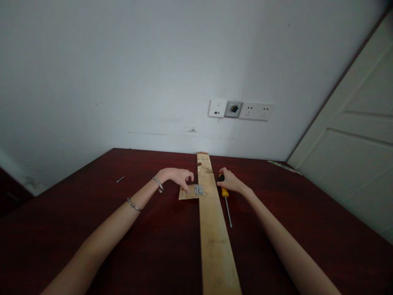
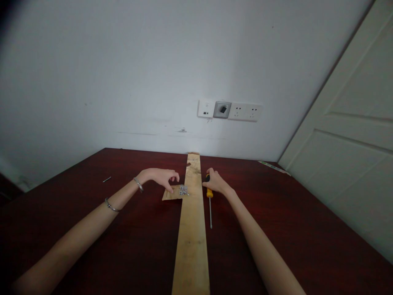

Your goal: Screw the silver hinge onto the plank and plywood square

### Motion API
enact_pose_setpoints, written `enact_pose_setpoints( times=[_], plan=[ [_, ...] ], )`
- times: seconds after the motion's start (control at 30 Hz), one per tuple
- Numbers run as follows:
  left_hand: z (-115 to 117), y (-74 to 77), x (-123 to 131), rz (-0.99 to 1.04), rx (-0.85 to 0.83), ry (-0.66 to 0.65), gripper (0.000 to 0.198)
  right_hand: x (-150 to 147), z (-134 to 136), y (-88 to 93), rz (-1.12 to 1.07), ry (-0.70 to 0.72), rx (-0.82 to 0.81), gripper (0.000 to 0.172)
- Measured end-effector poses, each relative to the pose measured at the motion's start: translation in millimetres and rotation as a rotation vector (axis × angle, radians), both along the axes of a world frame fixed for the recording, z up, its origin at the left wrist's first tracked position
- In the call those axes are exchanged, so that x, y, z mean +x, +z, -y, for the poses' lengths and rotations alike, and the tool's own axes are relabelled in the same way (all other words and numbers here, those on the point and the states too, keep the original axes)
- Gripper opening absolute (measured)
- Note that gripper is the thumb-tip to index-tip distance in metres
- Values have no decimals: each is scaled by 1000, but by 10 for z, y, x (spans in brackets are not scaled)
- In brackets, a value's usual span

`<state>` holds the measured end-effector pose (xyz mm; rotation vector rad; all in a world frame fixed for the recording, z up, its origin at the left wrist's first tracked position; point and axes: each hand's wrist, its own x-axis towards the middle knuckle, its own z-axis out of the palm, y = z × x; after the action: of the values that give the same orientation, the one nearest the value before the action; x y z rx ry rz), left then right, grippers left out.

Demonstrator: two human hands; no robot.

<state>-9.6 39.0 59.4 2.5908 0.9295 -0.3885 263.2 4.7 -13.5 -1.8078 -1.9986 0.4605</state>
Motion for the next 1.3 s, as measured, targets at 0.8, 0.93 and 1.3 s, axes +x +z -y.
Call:
enact_pose_setpoints(
  times=[0.8,0.93,1.3],
  plan=[
    [65,-263,175,20,-6,-4,103,-380,333,585,-5,368,234,17],
    [114,-247,208,3,17,8,99,-599,383,523,-26,462,164,14],
    [155,-202,220,-31,28,24,97,-637,319,316,-30,476,98,11]
  ],
)
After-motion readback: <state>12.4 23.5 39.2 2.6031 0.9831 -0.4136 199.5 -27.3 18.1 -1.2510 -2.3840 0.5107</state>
